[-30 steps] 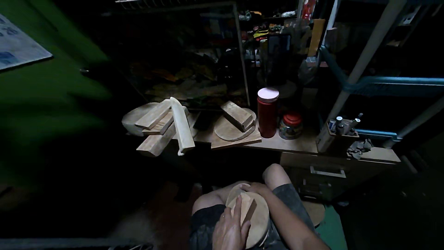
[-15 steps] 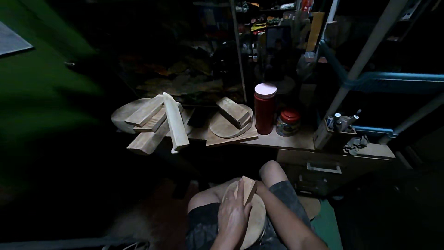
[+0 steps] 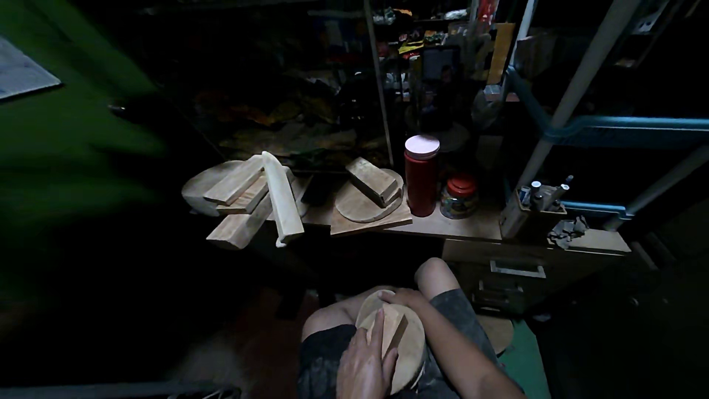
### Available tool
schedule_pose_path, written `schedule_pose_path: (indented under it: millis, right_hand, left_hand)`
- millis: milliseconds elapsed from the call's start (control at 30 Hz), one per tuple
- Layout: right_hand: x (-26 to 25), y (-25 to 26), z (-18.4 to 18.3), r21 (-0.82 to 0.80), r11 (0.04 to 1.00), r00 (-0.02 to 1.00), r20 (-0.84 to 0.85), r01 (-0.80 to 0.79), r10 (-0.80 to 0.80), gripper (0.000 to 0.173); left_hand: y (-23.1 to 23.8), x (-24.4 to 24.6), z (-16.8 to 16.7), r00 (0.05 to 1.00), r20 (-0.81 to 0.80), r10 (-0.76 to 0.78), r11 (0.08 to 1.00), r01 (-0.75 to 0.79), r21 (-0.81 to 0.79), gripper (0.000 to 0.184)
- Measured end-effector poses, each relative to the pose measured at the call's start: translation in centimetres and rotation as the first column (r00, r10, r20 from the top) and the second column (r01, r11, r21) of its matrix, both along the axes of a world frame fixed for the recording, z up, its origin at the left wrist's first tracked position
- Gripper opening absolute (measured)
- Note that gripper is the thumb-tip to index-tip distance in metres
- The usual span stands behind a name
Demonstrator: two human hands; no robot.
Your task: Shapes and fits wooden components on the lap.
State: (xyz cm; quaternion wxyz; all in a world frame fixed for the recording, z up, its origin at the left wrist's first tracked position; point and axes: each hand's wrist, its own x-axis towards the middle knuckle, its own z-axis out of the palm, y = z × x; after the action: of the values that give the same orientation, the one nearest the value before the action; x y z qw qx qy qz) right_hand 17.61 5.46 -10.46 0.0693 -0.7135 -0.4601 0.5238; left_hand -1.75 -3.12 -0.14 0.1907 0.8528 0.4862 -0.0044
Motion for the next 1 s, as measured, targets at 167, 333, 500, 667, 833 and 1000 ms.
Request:
schedule_pose_path:
  millis: [167, 333, 500, 667, 833, 1000]
  right_hand:
    - [-0.6, -3.9, 2.7, 0.307, 0.894, 0.94, -0.205, 0.326, -0.272, 0.041]
    - [-0.5, -3.9, 6.0, 0.149, 0.971, 0.982, -0.013, 0.188, -0.188, 0.045]
    - [-0.5, -2.9, -0.4, 0.249, 0.913, 0.932, -0.253, 0.323, -0.261, 0.045]
    - [-0.1, -0.3, 0.4, 0.034, 0.999, 1.0, -0.008, 0.016, -0.016, 0.078]
    - [0.1, -0.1, -0.5, 0.03, 0.999, 0.999, -0.028, 0.022, -0.021, 0.079]
    - [0.1, -0.2, 0.0, 0.099, 0.995, 0.999, -0.049, -0.015, 0.02, 0.063]
  left_hand:
    - [2.8, 3.8, -0.1, 0.998, -0.051, 0.033, 0.999, -0.033, -0.006, 0.079]
    - [3.9, 5.1, -0.2, 0.996, -0.087, 0.033, 0.999, -0.031, 0.021, 0.081]
    - [1.8, 3.1, 0.6, 0.996, -0.082, 0.024, 0.999, -0.026, -0.021, 0.083]
    - [-0.5, -0.6, 0.2, 0.999, -0.011, 0.033, 0.999, -0.033, 0.005, 0.083]
    - [-0.3, -1.2, -0.5, 0.999, 0.023, 0.025, 1.0, -0.025, 0.018, 0.081]
    - [1.7, 0.9, 0.1, 0.998, -0.013, 0.058, 0.998, -0.059, -0.029, 0.079]
